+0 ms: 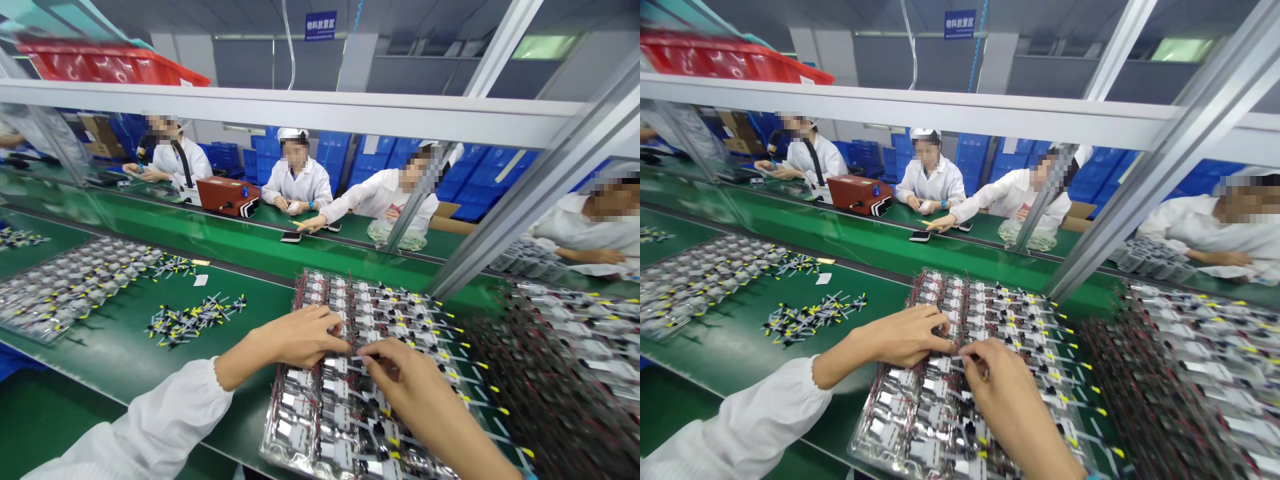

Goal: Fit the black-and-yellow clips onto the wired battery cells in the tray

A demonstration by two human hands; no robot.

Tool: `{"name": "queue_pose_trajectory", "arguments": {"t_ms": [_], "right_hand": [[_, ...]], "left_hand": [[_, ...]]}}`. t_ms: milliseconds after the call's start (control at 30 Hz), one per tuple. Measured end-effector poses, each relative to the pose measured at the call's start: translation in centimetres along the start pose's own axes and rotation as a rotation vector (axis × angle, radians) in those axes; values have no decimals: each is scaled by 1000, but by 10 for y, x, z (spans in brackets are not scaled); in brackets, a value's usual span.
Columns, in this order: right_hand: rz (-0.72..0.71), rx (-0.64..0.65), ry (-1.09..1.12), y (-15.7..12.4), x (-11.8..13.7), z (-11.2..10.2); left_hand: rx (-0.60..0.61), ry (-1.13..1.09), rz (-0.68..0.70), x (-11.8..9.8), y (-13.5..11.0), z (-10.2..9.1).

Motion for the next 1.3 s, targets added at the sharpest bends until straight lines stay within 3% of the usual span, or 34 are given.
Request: {"name": "queue_pose_trajectory", "arguments": {"t_ms": [267, 633, 900, 1300], "right_hand": [[20, 67, -28, 7, 10, -7], [38, 57, -21, 21, 8, 4], [50, 54, 32, 28, -5, 8], [-11, 96, 70, 27, -3, 7]], "left_hand": [[-10, -56, 5, 1, 6, -3], [-204, -559, -169, 6, -4, 7], [-164, -428, -192, 5, -2, 9], [-140, -460, -234, 3, 0, 14]]}}
Point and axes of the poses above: each hand's wrist, its own y-axis towards the middle knuckle, its own z-axis out of the palm, x = y × z, the point moved 1 cm from there along y, towards the middle knuckle, and after that the axes turned 7 degrees about -x, right-handed, at the moved point
